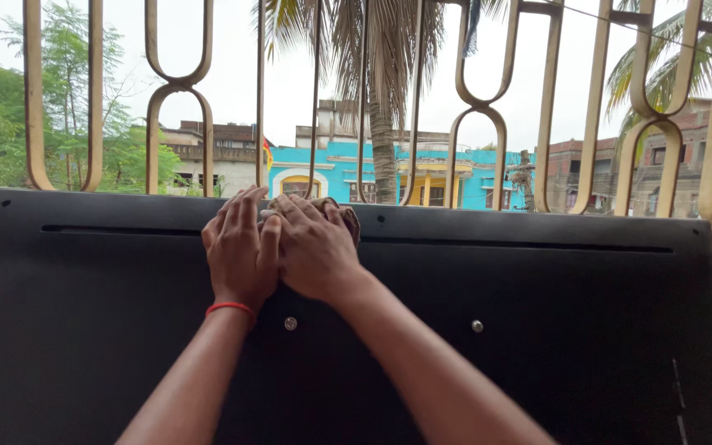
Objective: The person wipes the back of a television with a cloth, occasionally spraying the cloth with a spray bottle. The person systematically cleans the entire back surface of the TV.
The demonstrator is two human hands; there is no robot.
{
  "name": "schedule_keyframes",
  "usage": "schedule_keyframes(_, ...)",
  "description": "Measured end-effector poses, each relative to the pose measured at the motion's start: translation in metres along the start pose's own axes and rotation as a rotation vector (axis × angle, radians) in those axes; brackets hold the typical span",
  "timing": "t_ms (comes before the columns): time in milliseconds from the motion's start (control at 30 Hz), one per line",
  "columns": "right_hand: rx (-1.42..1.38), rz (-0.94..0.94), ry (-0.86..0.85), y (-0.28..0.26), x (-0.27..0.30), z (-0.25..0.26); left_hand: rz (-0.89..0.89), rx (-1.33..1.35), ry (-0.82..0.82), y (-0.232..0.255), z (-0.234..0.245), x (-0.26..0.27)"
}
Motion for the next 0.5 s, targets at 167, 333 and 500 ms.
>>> schedule_keyframes(167,-0.238,-0.125,-0.514,0.039,0.008,0.034,-0.008,-0.173,-0.072,-0.005,-0.01,-0.001)
schedule_keyframes(333,-0.151,-0.126,-0.415,0.105,0.039,0.061,0.0,-0.444,-0.278,-0.017,-0.021,0.005)
schedule_keyframes(500,0.062,-0.281,-0.569,0.206,0.105,0.054,0.016,-0.505,-0.33,-0.019,-0.024,0.004)
Point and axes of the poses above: each hand's wrist, its own x-axis away from the middle knuckle, its own z-axis out of the back of the hand, y = z × x, the point moved 2 cm from there along -x, towards the middle knuckle, and after that the axes turned 10 degrees about x, right-handed, at the moved point
